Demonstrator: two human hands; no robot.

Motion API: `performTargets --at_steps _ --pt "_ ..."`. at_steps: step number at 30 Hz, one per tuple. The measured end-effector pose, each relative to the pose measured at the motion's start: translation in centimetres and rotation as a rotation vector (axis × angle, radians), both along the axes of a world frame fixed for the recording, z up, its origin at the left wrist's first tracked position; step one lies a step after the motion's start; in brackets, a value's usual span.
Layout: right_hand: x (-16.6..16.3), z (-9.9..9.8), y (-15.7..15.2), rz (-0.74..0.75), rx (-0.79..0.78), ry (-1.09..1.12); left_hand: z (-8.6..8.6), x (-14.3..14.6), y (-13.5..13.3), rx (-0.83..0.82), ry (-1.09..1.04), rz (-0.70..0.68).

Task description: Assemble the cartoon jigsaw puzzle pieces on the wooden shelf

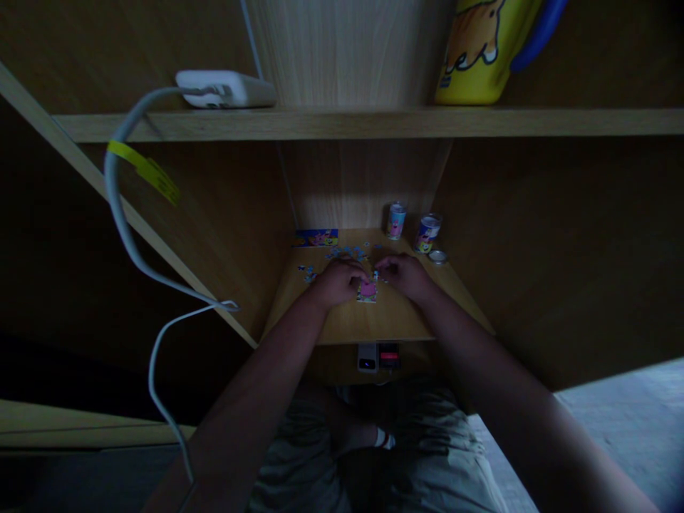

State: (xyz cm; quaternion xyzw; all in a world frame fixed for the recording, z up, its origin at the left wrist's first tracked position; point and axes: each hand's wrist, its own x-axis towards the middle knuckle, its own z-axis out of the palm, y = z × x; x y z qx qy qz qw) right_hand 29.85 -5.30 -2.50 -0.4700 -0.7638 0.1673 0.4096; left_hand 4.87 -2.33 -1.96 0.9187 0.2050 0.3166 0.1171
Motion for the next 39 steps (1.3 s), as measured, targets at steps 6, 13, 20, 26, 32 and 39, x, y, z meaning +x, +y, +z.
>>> performTargets --at_steps 6,13,20,26,32,39 --pt "0.05 -0.01 0.13 -0.015 -0.037 0.040 0.05 -0.03 0.09 -0.015 -0.002 -0.004" --pt "-0.32 -0.31 0.10 0.016 -0.065 0.099 0.00 -0.12 0.24 -0.021 -0.003 -0.023" --pt "-0.40 -0.25 0.05 0.024 -0.060 0.114 0.08 -0.03 0.19 -0.009 -0.005 -0.030" --pt "0.03 -0.19 0.03 0.033 -0.100 0.116 0.16 -0.08 0.10 0.007 0.009 0.000" --pt "-0.18 -0.28 -0.23 0.100 -0.106 0.074 0.17 -0.25 0.18 0.020 0.017 0.023" --pt "-0.18 -0.61 -0.09 0.118 -0.071 0.024 0.35 -0.08 -0.09 0.006 0.012 0.008"
